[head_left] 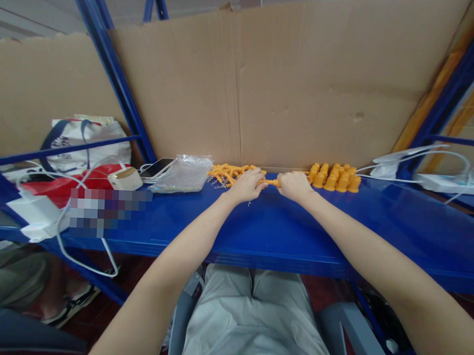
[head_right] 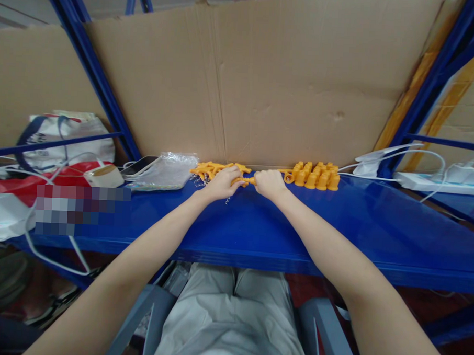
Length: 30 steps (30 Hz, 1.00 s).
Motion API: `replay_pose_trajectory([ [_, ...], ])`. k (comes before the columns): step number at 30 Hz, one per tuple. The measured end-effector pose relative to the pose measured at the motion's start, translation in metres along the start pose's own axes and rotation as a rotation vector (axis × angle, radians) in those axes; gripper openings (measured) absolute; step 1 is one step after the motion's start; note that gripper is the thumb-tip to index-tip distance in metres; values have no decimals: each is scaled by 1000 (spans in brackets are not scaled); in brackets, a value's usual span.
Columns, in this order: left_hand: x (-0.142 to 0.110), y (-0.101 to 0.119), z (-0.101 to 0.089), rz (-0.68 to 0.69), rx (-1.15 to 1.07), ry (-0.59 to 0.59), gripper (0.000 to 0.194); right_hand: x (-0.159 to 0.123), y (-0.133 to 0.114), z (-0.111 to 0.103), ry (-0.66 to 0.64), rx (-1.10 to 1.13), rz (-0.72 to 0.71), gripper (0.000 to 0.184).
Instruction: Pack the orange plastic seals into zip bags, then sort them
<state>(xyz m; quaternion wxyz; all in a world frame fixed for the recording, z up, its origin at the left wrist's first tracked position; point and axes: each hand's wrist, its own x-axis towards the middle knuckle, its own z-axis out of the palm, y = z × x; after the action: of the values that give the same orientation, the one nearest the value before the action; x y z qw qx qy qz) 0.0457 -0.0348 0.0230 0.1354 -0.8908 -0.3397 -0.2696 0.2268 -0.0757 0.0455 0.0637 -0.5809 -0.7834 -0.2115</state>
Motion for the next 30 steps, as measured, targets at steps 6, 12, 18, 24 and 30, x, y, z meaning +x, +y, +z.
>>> replay_pose_trajectory([
  [6,2,3,1,35,41,16,20,1,5,0,-54,-43,-1,38],
  [12,1,13,-6,102,126,49,24,6,14,-1,-118,26,-53,38],
  [18,2,15,-7,90,131,34,24,3,16,1,-110,20,-26,39],
  [24,1,3,1,-3,-23,92,16,-1,8,-7,21,-18,-17,35],
  [30,2,7,0,23,-26,129,17,1,12,-8,-26,-36,-10,35],
])
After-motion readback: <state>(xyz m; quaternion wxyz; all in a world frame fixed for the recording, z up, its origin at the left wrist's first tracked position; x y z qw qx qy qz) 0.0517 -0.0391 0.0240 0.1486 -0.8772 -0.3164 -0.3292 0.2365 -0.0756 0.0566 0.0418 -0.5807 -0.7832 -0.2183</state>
